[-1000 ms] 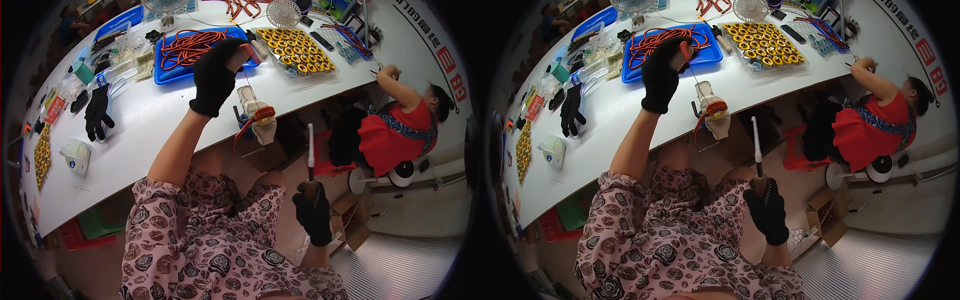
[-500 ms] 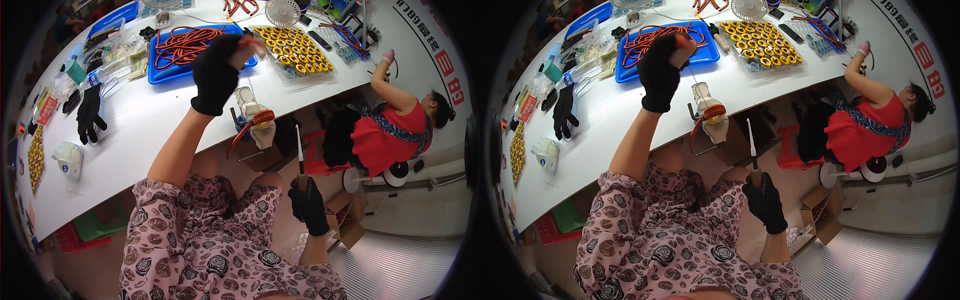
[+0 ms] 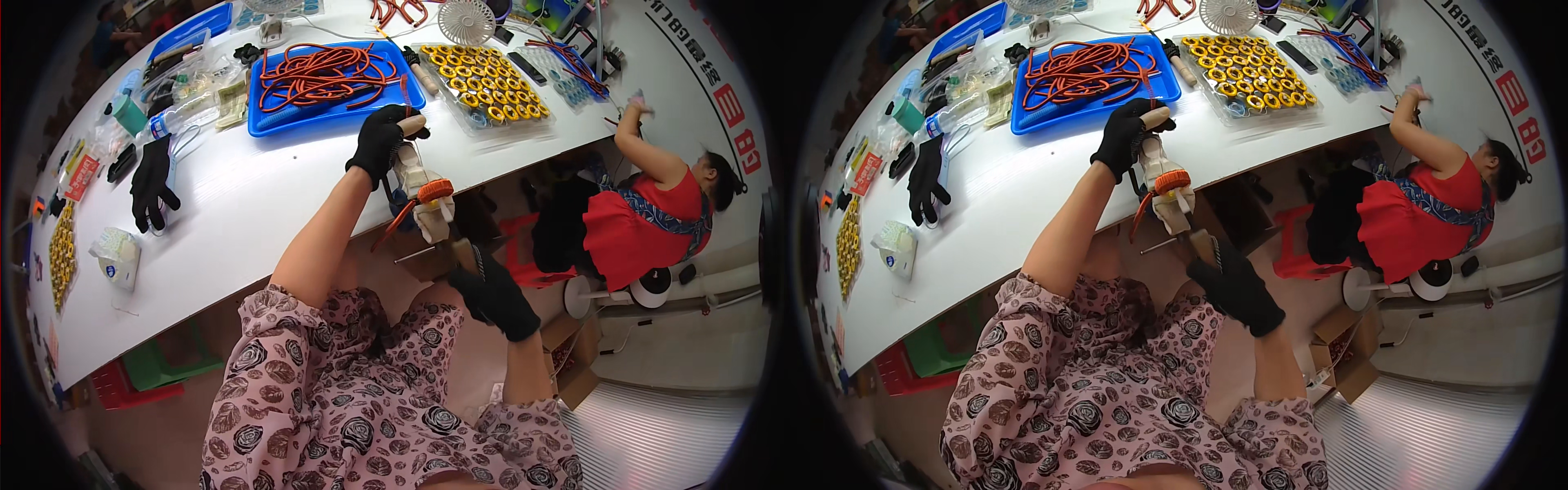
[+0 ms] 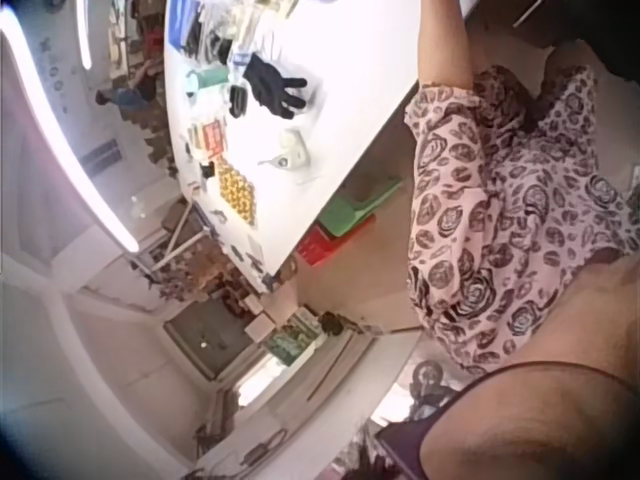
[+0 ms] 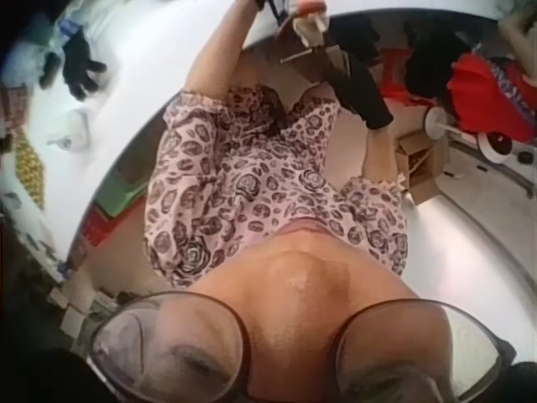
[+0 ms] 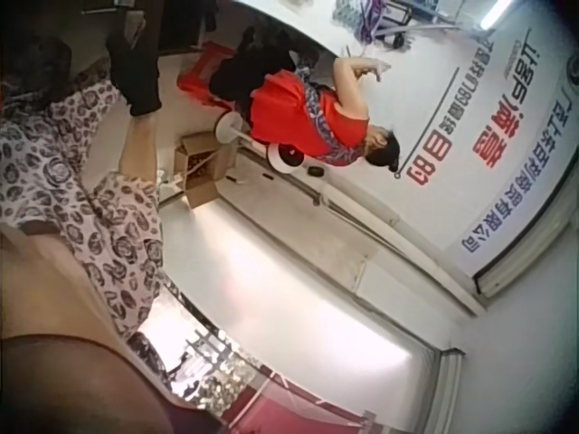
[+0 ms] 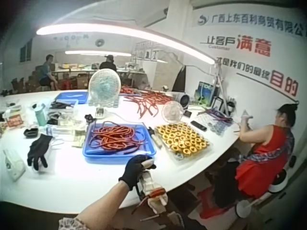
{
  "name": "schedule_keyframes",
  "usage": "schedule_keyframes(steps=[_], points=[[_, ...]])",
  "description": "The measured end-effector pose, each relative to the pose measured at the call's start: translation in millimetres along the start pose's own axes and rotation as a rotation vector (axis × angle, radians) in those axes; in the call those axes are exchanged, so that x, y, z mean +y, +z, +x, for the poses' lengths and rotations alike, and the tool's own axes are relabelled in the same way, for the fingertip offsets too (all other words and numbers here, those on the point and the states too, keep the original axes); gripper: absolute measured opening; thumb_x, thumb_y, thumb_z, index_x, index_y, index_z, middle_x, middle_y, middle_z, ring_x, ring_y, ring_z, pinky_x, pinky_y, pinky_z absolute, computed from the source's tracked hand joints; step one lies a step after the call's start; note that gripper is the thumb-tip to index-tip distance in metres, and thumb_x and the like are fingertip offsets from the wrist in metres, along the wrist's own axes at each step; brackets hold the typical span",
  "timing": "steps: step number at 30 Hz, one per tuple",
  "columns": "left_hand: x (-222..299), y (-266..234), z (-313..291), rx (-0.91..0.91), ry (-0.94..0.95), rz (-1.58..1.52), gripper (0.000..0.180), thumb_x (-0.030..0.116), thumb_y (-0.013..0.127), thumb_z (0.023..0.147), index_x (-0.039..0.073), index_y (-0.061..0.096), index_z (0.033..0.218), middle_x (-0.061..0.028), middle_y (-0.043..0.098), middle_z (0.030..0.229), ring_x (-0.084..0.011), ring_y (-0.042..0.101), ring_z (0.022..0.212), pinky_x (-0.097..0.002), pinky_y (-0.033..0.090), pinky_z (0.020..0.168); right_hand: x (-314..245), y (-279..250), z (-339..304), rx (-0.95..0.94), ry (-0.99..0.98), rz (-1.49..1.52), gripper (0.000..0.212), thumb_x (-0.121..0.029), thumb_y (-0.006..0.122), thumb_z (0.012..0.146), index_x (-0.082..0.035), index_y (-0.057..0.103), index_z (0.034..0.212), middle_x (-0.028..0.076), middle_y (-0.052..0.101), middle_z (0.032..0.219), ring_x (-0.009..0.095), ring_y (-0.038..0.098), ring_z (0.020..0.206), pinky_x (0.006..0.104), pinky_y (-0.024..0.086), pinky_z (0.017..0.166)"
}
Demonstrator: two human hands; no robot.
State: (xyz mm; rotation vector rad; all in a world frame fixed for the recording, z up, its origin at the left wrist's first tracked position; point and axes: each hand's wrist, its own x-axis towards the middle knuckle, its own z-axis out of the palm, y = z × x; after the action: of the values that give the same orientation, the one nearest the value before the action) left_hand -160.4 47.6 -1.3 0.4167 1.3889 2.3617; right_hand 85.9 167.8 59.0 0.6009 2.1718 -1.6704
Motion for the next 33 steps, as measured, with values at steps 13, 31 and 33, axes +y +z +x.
schedule_keyframes(steps=[13, 31, 33], points=[[4, 52, -166, -0.290, 1.004, 1.442, 0.049, 0.017, 0.059, 0.068, 0.019, 0.055, 0.117, -0.0020, 0.058, 0.098, -0.0201, 0.054, 0.076, -0.0320, 0.044, 0.071, 138, -9, -169, -0.150, 0.485, 1.020, 0.025, -0.012, 0.060, 0.083, -0.006, 0.051, 0.105, 0.007, 0.059, 0.077, 0.019, 0.059, 0.063, 0.0293, 0.048, 0.053], [57, -14, -23, 0.083, 0.328, 0.108, 0.022, 0.017, 0.060, 0.084, 0.002, 0.060, 0.101, -0.0081, 0.065, 0.078, -0.0108, 0.056, 0.062, -0.0242, 0.044, 0.055, 61, 20, -73, 0.346, 0.031, -0.076, 0.021, -0.015, 0.063, 0.080, -0.008, 0.052, 0.096, -0.001, 0.054, 0.069, 0.008, 0.052, 0.053, 0.0227, 0.042, 0.045], [26, -29, -4, 0.036, 0.153, 0.014, 0.029, 0.022, 0.064, 0.081, 0.002, 0.059, 0.101, -0.0093, 0.065, 0.080, -0.0123, 0.057, 0.065, -0.0242, 0.043, 0.056, 31, 25, -59, 0.234, 0.177, 0.186, 0.020, -0.015, 0.062, 0.080, -0.009, 0.051, 0.095, -0.002, 0.050, 0.063, 0.004, 0.045, 0.045, 0.0205, 0.035, 0.038]])
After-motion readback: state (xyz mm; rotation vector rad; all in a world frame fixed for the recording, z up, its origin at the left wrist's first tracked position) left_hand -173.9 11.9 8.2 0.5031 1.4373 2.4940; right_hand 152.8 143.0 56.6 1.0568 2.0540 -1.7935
